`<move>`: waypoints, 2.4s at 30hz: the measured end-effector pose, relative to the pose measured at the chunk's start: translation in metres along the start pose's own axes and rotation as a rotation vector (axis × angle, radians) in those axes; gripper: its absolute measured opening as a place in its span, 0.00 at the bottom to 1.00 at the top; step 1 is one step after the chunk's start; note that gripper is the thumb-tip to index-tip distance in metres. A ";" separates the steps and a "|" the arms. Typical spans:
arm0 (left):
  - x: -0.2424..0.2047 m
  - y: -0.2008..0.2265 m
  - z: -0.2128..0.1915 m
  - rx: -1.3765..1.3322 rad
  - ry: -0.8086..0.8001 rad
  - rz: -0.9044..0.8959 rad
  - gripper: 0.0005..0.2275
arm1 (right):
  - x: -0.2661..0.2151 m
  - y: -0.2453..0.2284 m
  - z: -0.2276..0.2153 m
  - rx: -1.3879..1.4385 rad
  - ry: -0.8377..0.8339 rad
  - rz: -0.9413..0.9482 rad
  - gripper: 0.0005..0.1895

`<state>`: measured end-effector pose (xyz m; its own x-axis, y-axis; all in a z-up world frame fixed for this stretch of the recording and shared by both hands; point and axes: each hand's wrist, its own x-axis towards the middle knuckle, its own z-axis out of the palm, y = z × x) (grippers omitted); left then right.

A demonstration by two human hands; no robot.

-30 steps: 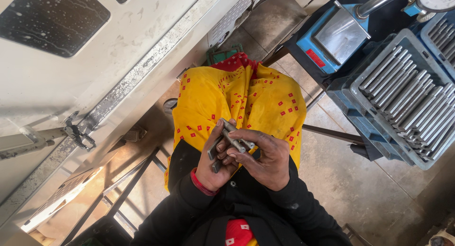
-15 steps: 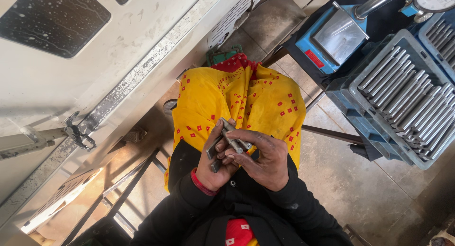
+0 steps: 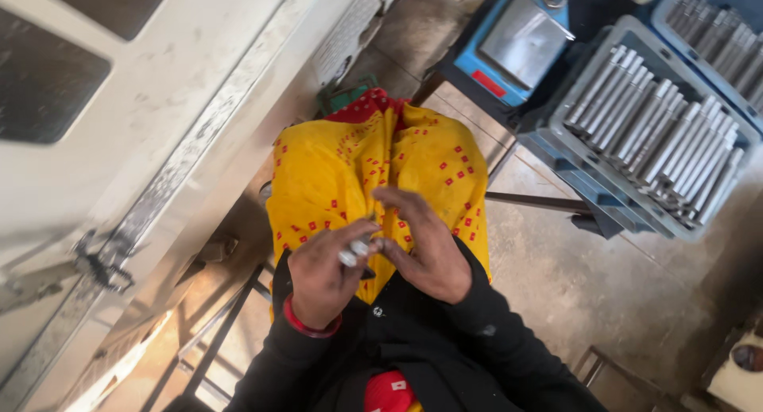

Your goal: The person opens a machine door using a T-handle tool, then reaches inside to adjust or remove a component. They close the door, select a different tool from a nearby tray, and re-open the door to continue working on the internal mechanism.

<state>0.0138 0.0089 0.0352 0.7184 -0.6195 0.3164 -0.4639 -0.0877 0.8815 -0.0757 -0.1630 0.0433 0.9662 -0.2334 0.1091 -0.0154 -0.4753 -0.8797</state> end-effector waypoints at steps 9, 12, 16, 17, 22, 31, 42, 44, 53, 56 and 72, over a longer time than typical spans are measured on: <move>0.008 -0.014 0.019 0.368 -0.349 0.483 0.20 | -0.039 0.065 0.020 1.284 -0.071 0.625 0.22; 0.006 -0.018 0.026 0.414 -0.406 0.502 0.23 | -0.039 0.065 0.021 1.368 0.069 0.809 0.19; 0.009 -0.020 0.029 0.479 -0.445 0.495 0.25 | -0.038 0.053 0.012 1.428 0.216 0.749 0.19; 0.010 -0.019 0.030 0.452 -0.450 0.483 0.24 | -0.038 0.051 0.008 1.438 0.238 0.689 0.18; 0.007 -0.013 0.036 0.273 -0.408 0.365 0.22 | -0.029 0.068 -0.013 1.176 0.534 0.073 0.10; 0.001 -0.018 0.036 0.201 -0.325 0.279 0.14 | -0.026 0.125 -0.059 1.138 0.841 0.218 0.10; -0.003 -0.018 0.043 0.132 -0.342 0.203 0.09 | -0.024 0.129 -0.055 1.208 0.830 0.238 0.10; 0.003 -0.019 0.042 0.096 -0.370 0.110 0.09 | -0.016 0.124 -0.053 1.282 0.796 0.258 0.11; 0.002 -0.001 0.040 -0.122 -0.190 -0.384 0.22 | -0.032 0.076 0.007 0.221 0.107 0.257 0.13; 0.003 0.009 0.032 -0.151 -0.074 -0.107 0.16 | -0.028 0.062 0.012 0.273 -0.035 0.063 0.13; 0.001 0.033 0.000 -0.075 -0.099 0.084 0.15 | -0.009 0.019 0.016 0.252 -0.141 -0.204 0.17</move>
<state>-0.0008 0.0047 0.0649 0.6224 -0.6965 0.3569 -0.4773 0.0235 0.8784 -0.0803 -0.1570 0.0180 0.9692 -0.0277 0.2449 0.2284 -0.2720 -0.9348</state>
